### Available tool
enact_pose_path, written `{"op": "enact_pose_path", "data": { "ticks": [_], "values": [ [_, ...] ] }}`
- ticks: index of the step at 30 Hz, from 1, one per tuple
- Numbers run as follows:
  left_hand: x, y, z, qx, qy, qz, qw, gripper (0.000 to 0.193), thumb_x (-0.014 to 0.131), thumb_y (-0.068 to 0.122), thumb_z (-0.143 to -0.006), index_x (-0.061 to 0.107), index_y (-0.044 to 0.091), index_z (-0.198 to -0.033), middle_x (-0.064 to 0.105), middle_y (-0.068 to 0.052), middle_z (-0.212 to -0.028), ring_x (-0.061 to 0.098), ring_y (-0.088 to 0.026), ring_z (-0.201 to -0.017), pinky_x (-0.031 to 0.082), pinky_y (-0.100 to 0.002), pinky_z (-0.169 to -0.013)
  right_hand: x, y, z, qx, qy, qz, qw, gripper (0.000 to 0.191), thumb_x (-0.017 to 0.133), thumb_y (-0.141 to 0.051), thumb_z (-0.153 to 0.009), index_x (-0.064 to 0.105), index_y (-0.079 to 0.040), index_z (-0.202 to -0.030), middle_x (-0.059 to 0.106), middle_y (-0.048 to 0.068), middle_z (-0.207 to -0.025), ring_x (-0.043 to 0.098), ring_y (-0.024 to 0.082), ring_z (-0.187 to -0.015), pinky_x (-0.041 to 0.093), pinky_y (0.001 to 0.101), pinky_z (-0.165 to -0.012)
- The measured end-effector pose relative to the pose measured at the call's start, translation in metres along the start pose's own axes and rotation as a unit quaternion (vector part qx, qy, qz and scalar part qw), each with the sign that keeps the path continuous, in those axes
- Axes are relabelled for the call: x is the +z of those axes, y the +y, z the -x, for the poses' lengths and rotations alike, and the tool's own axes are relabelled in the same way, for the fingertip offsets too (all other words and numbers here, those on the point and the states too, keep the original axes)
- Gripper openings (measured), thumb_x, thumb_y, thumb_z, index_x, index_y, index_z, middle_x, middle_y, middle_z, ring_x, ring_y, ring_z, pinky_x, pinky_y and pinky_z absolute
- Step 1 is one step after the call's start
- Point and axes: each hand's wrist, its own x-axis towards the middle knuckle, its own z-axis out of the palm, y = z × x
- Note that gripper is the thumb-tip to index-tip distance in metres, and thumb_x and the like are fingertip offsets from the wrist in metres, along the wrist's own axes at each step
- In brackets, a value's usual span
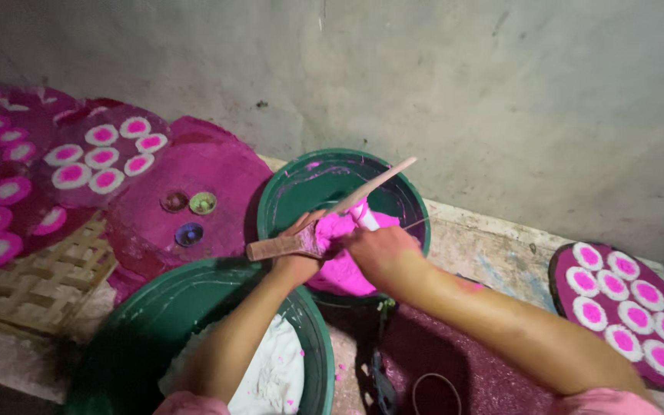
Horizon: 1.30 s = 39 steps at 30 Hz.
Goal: The person uses a wooden press to scoop white dough and form white rings on a pink base. They then scoop pink dough and press it into the centers of the white rings to create two-toned decorative cakes.
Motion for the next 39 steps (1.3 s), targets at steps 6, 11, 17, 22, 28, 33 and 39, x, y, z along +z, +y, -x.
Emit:
{"op": "enact_pose_path", "data": {
  "ticks": [6, 11, 17, 22, 28, 33, 39],
  "values": [
    [-0.049, 0.004, -0.016, -0.067, -0.050, -0.026, 0.996, 0.048, 0.070, 0.036, -0.084, 0.061, 0.021, -0.128, 0.066, -0.007, -0.121, 0.063, -0.031, -0.111, 0.054, -0.045, -0.092, -0.038, 0.050, 0.037, 0.099, -0.063, -0.026, 0.993, 0.031, 0.053, -0.019, -0.096, 0.068, -0.018, -0.123, 0.073, 0.012, -0.090, 0.074, 0.033, -0.074, 0.058, 0.0467, -0.056],
    [-0.052, 0.038, -0.023, -0.115, -0.070, 0.066, 0.989, 0.052, 0.068, 0.037, -0.088, 0.059, 0.022, -0.137, 0.065, -0.008, -0.123, 0.064, -0.033, -0.111, 0.054, -0.045, -0.089, -0.025, 0.012, 0.007, 0.036, -0.040, -0.022, 0.998, 0.030, 0.055, -0.012, -0.091, 0.067, -0.009, -0.119, 0.073, 0.013, -0.084, 0.074, 0.031, -0.071, 0.058, 0.0441, -0.056],
    [-0.025, 0.008, -0.023, -0.022, -0.028, -0.015, 0.999, 0.052, 0.068, 0.034, -0.087, 0.057, 0.021, -0.136, 0.064, -0.008, -0.126, 0.064, -0.034, -0.117, 0.053, -0.046, -0.097, -0.020, 0.024, 0.027, 0.074, -0.020, -0.044, 0.996, 0.039, 0.053, -0.013, -0.092, 0.062, -0.012, -0.129, 0.073, 0.012, -0.084, 0.074, 0.031, -0.069, 0.057, 0.0453, -0.053],
    [-0.029, 0.001, -0.031, -0.200, -0.113, 0.012, 0.973, 0.060, 0.067, 0.040, -0.085, 0.054, 0.030, -0.143, 0.063, -0.007, -0.128, 0.063, -0.037, -0.107, 0.054, -0.051, -0.087, -0.043, 0.063, 0.049, 0.139, -0.015, -0.070, 0.988, 0.028, 0.048, -0.025, -0.101, 0.067, -0.023, -0.122, 0.072, 0.011, -0.090, 0.072, 0.034, -0.073, 0.057, 0.0484, -0.058],
    [-0.009, 0.023, -0.049, 0.008, 0.042, -0.021, 0.999, 0.051, 0.067, 0.034, -0.090, 0.059, 0.024, -0.140, 0.065, -0.006, -0.131, 0.063, -0.038, -0.119, 0.055, -0.049, -0.088, -0.028, 0.039, 0.011, 0.080, -0.030, -0.076, 0.993, 0.044, 0.051, -0.012, -0.093, 0.066, -0.034, -0.128, 0.074, 0.011, -0.087, 0.073, 0.033, -0.078, 0.057, 0.0481, -0.066],
    [0.002, 0.003, -0.063, -0.014, -0.038, -0.028, 0.999, 0.047, 0.070, 0.039, -0.091, 0.059, 0.024, -0.134, 0.064, -0.002, -0.134, 0.062, -0.031, -0.123, 0.055, -0.044, -0.099, -0.012, 0.056, 0.014, 0.137, -0.048, -0.033, 0.989, 0.031, 0.052, -0.017, -0.095, 0.067, -0.020, -0.122, 0.074, 0.011, -0.090, 0.074, 0.032, -0.080, 0.059, 0.0467, -0.062],
    [0.007, 0.003, -0.067, -0.088, -0.018, -0.008, 0.996, 0.068, 0.076, 0.046, -0.081, 0.055, 0.023, -0.141, 0.061, -0.006, -0.138, 0.056, -0.034, -0.126, 0.052, -0.047, -0.094, -0.033, 0.085, 0.038, 0.166, 0.052, -0.134, 0.976, 0.025, 0.055, -0.022, -0.095, 0.071, -0.020, -0.113, 0.071, 0.016, -0.082, 0.069, 0.040, -0.075, 0.055, 0.0530, -0.065]
  ]
}}
